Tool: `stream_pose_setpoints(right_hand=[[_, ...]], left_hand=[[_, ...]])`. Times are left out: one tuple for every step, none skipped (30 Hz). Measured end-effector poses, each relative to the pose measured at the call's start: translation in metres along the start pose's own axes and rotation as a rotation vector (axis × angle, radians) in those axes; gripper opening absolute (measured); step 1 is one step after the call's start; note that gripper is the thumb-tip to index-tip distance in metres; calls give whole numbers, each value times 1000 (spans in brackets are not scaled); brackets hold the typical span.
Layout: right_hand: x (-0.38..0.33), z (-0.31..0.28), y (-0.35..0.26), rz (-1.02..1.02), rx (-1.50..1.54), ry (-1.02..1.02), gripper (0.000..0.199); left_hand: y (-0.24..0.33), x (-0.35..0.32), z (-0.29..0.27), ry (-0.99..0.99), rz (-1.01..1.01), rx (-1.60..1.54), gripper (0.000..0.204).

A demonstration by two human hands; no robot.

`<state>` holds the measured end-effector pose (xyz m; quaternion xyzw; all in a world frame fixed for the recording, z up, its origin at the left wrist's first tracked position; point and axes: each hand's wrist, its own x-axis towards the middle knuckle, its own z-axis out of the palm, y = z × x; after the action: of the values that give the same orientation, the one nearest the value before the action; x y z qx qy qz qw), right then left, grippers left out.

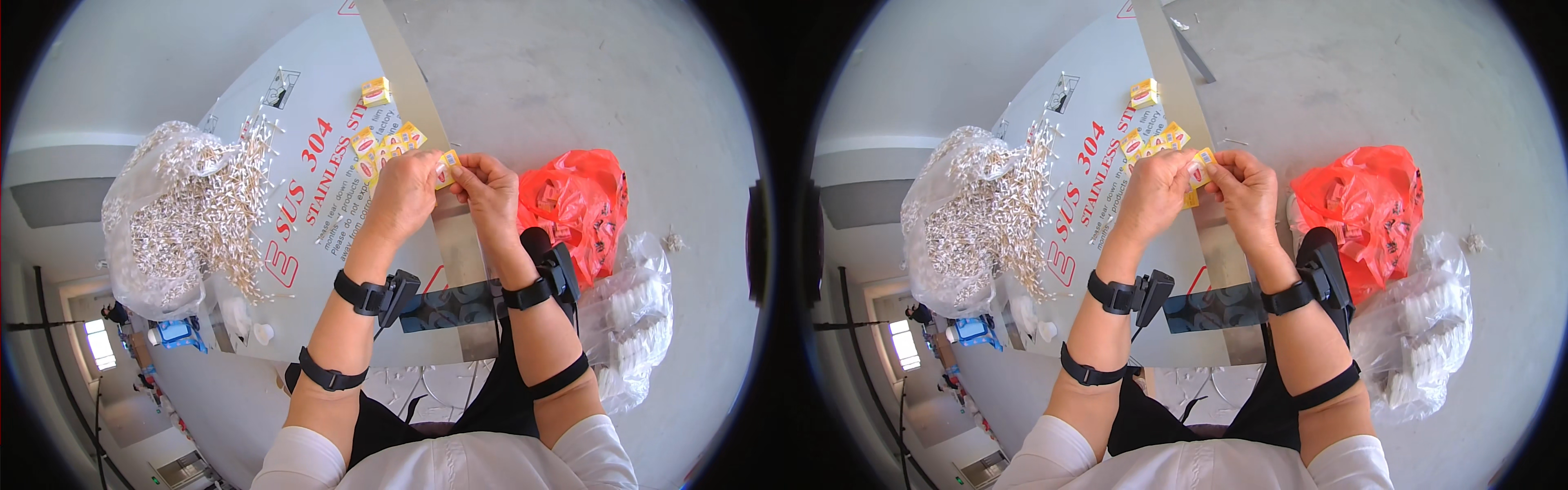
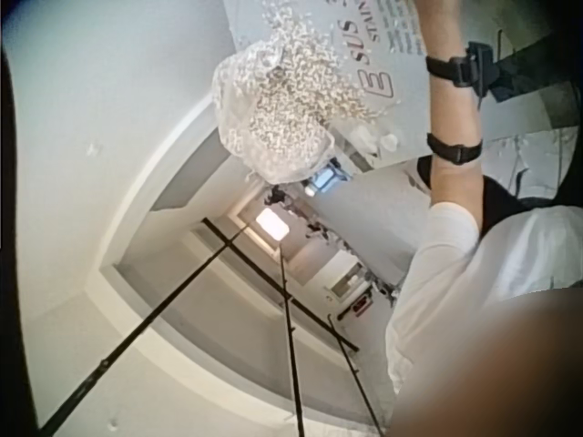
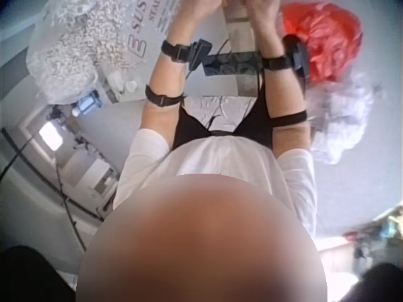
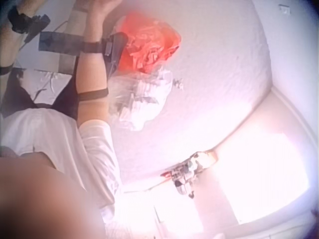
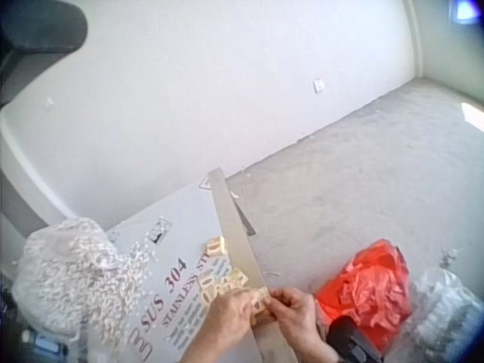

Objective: Hand-packaging a set of small wooden sticks into labeled plastic sleeves.

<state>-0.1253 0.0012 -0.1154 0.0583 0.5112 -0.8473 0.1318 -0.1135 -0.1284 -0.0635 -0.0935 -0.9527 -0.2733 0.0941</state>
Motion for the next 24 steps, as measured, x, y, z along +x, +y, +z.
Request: stream_pose_setpoints(right_hand=[[1,-2,1,9,30,-2,10],[2,-4,1,9,28,-2,10],[2,-6,1,26,72,4,10],[3,-6,2,45,118,8,10],[3,-5,1,45,118,8,10],[3,-5,0,48,150,3,10],[2,-4,-1,52,181,-1,10],[2,-4,-1,52,182,-1,10],[2,-4,0,43,176,-1,10],[3,-4,0,32,172,-1,10],[3,-5,0,32,172,-2,10],[2,-6,0,16,126,-5,10],[2,-6,0,0,78,-8,9],[2,-6,-1,0,77,-8,9],[1,-6,-2,8,71,-12,9],[1,-5,-3,17,67,-18,8],[1,-4,-5,16,68,-19,8],[1,-3,-6,34,63,-7,8],[0,-3,-8,50,57,5,8],[0,-5,-9,49,52,9,8],[0,-8,-11,50,36,-3,9],[0,-9,-13,52,24,-22,10],[-2,-9,-18,51,23,-26,10],[-4,-9,-25,62,-25,-30,11]], left_hand=[[4,-1,2,24,-30,-16,19],[7,-2,2,48,-60,-32,20],[9,-2,1,48,-60,-34,20],[14,-1,-3,-15,-266,-198,20],[16,-1,-6,-78,-472,-362,21],[16,-1,-5,-78,-472,-361,21],[16,-2,-4,-74,-498,-406,20],[15,-3,-3,-70,-524,-451,19],[14,-3,-3,-70,-524,-450,19],[14,-3,-3,-65,-541,-501,15],[13,-3,-4,-59,-558,-552,13],[10,-3,-4,-59,-558,-551,13],[5,-3,-5,-85,-529,-488,13],[1,-2,-6,-110,-500,-426,13],[-2,-1,-5,-110,-499,-428,13],[-5,2,-5,-60,-493,-417,11],[-9,5,-6,-10,-486,-407,11],[-18,9,-8,-9,-486,-408,11],[-29,13,-12,43,-572,-486,10],[-37,18,-15,92,-658,-568,8],[-43,22,-17,91,-657,-575,8],[-48,25,-22,170,-715,-633,7],[-53,29,-26,250,-774,-692,6],[-59,32,-29,276,-786,-705,6]])
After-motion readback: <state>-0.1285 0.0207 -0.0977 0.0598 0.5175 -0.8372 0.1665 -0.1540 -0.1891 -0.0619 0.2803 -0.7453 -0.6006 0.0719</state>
